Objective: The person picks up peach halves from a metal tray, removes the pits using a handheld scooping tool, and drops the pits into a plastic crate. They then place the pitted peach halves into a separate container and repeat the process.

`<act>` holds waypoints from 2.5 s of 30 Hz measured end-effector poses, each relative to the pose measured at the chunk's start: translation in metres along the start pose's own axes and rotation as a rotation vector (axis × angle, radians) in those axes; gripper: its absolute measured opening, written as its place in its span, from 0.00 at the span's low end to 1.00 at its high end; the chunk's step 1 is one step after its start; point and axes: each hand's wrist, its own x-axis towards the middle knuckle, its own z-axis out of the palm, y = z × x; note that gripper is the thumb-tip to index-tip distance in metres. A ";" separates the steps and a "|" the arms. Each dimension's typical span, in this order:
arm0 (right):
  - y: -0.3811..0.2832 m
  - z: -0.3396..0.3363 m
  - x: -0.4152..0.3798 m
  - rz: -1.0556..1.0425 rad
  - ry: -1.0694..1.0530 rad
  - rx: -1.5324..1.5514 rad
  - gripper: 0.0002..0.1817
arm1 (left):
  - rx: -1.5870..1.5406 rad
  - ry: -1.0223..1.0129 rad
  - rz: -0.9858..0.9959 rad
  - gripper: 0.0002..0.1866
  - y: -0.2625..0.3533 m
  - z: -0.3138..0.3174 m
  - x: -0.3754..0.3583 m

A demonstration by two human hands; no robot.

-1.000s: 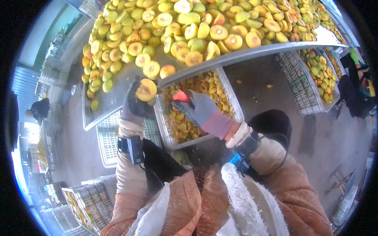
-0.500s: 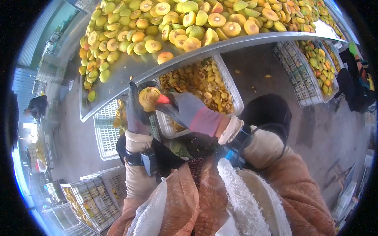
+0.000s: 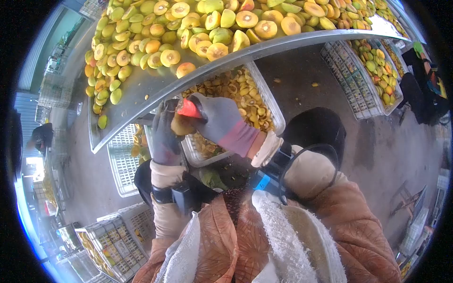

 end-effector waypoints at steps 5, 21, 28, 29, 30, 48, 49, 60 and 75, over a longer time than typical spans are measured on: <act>-0.003 0.004 -0.002 0.002 -0.127 -0.086 0.16 | -1.287 0.058 -0.871 0.16 0.019 -0.005 -0.004; -0.005 0.018 -0.015 0.410 -0.421 0.108 0.17 | -1.129 0.432 -0.837 0.20 0.025 -0.004 0.001; 0.001 0.030 -0.019 0.338 -0.285 0.337 0.18 | -0.990 0.865 -1.167 0.30 0.025 0.012 0.019; 0.003 0.031 -0.019 0.329 -0.277 0.393 0.17 | -1.163 0.671 -1.043 0.30 0.008 0.025 -0.004; 0.004 0.033 -0.020 0.321 -0.268 0.448 0.15 | -1.320 0.473 -0.911 0.30 -0.001 0.033 -0.017; 0.022 -0.004 -0.013 1.053 -1.047 1.635 0.24 | 0.045 0.288 0.042 0.29 -0.011 0.028 -0.012; 0.018 -0.001 -0.014 1.049 -1.071 1.632 0.24 | 0.063 0.295 0.036 0.29 -0.017 0.028 -0.015; 0.022 0.010 -0.024 1.082 -0.413 1.088 0.24 | -2.187 0.645 -0.555 0.25 -0.073 -0.051 -0.019; 0.024 -0.007 -0.002 0.833 -0.264 0.737 0.20 | -0.637 -0.162 -0.633 0.23 -0.114 0.057 0.144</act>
